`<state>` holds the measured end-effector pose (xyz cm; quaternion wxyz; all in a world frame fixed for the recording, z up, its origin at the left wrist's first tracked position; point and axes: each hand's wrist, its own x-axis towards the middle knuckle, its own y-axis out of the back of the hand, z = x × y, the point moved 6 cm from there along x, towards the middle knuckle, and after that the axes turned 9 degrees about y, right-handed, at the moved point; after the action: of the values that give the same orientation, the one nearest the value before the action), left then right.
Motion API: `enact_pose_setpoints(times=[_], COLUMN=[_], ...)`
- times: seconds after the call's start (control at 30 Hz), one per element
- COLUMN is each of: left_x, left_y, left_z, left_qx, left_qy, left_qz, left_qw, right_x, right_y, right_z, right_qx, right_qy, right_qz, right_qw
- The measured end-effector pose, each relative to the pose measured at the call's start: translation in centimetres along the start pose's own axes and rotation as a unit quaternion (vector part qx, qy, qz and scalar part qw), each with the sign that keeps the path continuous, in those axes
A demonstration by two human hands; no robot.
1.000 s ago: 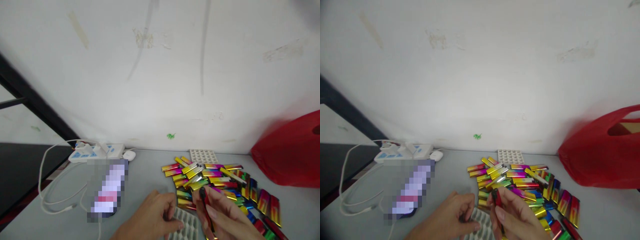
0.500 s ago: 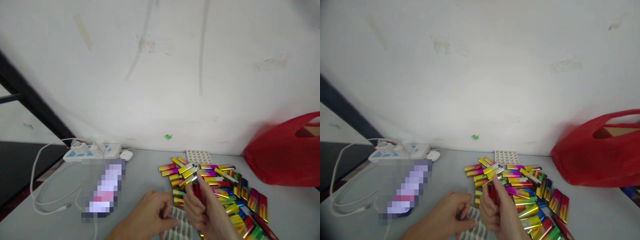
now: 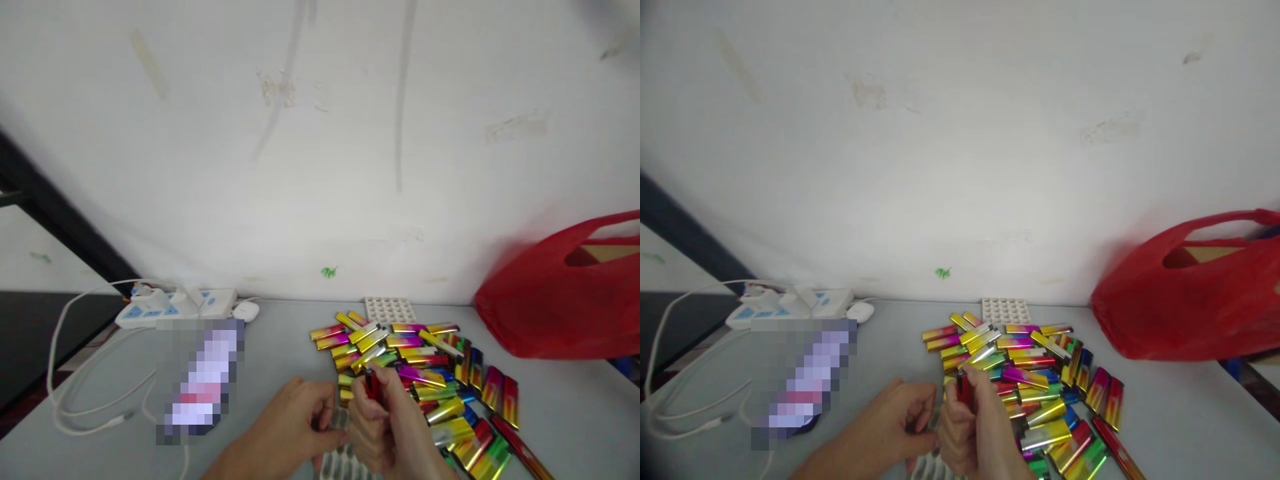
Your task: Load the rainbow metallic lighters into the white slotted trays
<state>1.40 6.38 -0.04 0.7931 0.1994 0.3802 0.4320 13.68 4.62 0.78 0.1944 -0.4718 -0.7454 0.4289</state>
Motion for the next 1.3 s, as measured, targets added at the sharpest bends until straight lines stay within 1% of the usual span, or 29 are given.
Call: enact_pose_setpoints(times=[0.1, 0.2, 0.27, 0.43, 0.57, 0.6, 0.67, 0.73, 0.83, 0.93, 1.0, 1.07, 1.17, 1.23, 1.3], left_x=[0.0, -0.1, -0.2, -0.6, -0.4, -0.4, -0.2, -0.2, -0.2, -0.4, -0.4, -0.5, -0.5, -0.5, -0.4], left_y=[-0.1, 0.1, 0.1, 0.1, 0.2, 0.1, 0.1, 0.0, 0.1, 0.2, 0.2, 0.1, 0.2, 0.5, 0.7], left_z=[0.0, 0.1, 0.1, 0.3, 0.1, 0.1, 0.0, 0.0, 0.2, 0.5, 0.5, 0.4, 0.3, 0.3, 0.2], left_qx=[-0.011, -0.008, -0.004, -0.011, -0.021, -0.025, -0.031, -0.033, -0.042, -0.051, -0.058, -0.071, -0.073, -0.071, -0.087], left_qy=[0.011, 0.008, 0.001, -0.010, -0.011, -0.013, -0.014, -0.013, -0.015, -0.009, 0.005, 0.017, 0.018, -0.004, -0.023], left_qz=[-0.016, -0.007, -0.005, -0.015, -0.009, -0.009, -0.010, -0.015, -0.026, -0.026, -0.025, -0.032, -0.026, -0.014, -0.016], left_qw=[1.000, 1.000, 1.000, 1.000, 1.000, 1.000, 0.999, 0.999, 0.999, 0.998, 0.998, 0.997, 0.997, 0.997, 0.996], right_x=[-0.1, -0.2, -0.3, -0.3, -0.2, -0.2, -0.3, -0.3, -0.4, -0.7, -1.1, -1.7, -2.6, -2.9, -3.1], right_y=[0.0, -0.2, -0.2, 0.8, 2.7, 3.2, 3.9, 4.1, 3.7, 2.6, 2.0, 1.7, 1.5, 1.6, 1.7], right_z=[0.1, 0.1, 0.1, 0.7, 1.9, 2.3, 2.9, 3.1, 2.4, 1.2, -0.5, -2.1, -3.9, -4.7, -5.2], right_qx=[-0.006, -0.018, -0.025, -0.040, -0.041, -0.045, -0.049, -0.049, -0.057, -0.085, -0.116, -0.187, -0.330, -0.417, -0.491], right_qy=[-0.015, -0.047, -0.055, -0.039, 0.017, 0.015, -0.002, -0.029, -0.044, -0.059, 0.013, 0.093, 0.183, 0.226, 0.264], right_qz=[0.003, -0.001, 0.009, 0.043, 0.092, 0.096, 0.084, 0.051, 0.032, 0.029, 0.066, 0.107, 0.147, 0.145, 0.125], right_qw=[1.000, 0.999, 0.998, 0.997, 0.995, 0.994, 0.995, 0.997, 0.997, 0.994, 0.991, 0.972, 0.914, 0.869, 0.821])
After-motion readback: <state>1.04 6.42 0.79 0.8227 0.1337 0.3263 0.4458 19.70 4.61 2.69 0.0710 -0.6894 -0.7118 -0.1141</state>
